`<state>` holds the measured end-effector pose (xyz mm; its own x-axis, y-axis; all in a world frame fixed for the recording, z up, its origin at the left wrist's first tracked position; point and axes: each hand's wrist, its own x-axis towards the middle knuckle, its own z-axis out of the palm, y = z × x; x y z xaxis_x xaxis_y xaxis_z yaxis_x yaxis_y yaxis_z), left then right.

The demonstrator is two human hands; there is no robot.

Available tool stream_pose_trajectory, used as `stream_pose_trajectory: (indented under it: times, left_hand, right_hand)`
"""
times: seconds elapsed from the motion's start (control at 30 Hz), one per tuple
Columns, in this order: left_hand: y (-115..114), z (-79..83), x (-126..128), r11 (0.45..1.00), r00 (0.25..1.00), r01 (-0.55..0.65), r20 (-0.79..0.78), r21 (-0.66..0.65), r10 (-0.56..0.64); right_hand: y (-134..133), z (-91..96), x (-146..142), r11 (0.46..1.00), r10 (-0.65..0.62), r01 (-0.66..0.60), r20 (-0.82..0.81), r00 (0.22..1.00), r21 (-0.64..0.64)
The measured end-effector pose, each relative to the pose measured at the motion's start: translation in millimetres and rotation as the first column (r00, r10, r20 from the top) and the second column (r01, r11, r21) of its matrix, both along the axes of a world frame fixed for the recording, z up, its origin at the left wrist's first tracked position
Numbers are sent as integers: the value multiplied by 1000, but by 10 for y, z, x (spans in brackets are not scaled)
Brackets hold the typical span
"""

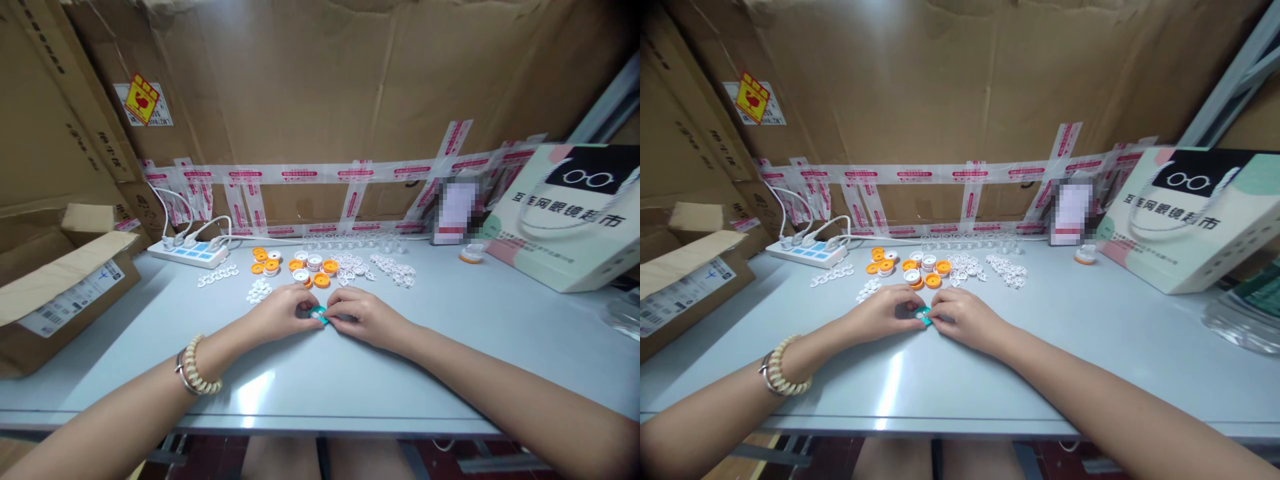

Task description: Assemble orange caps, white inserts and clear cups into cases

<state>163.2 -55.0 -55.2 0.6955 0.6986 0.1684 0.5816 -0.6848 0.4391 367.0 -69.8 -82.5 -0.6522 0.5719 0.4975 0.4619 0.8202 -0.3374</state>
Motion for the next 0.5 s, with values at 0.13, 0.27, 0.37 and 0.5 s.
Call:
stream_pose_trajectory:
  times: [0.13, 0.27, 0.37, 0.5]
  left_hand:
    - [-12, 10, -1, 1000, 1000, -4, -2, -12, 4]
    - [-20, 14, 4, 1000, 1000, -9, -6, -11, 9]
    - [-17, 9, 10, 1000, 1000, -4, -1, -10, 4]
    - [-16, 8, 10, 1000, 1000, -1, 7, -3, 1]
  right_hand:
    - [1, -5, -1, 1000, -14, 15, 6, 1000, -19]
    - [6, -11, 5, 999, -26, 26, 12, 1000, -41]
    - [5, -7, 11, 999, -18, 19, 18, 1000, -40]
    - [-5, 17, 24, 999, -16, 16, 11, 1000, -43]
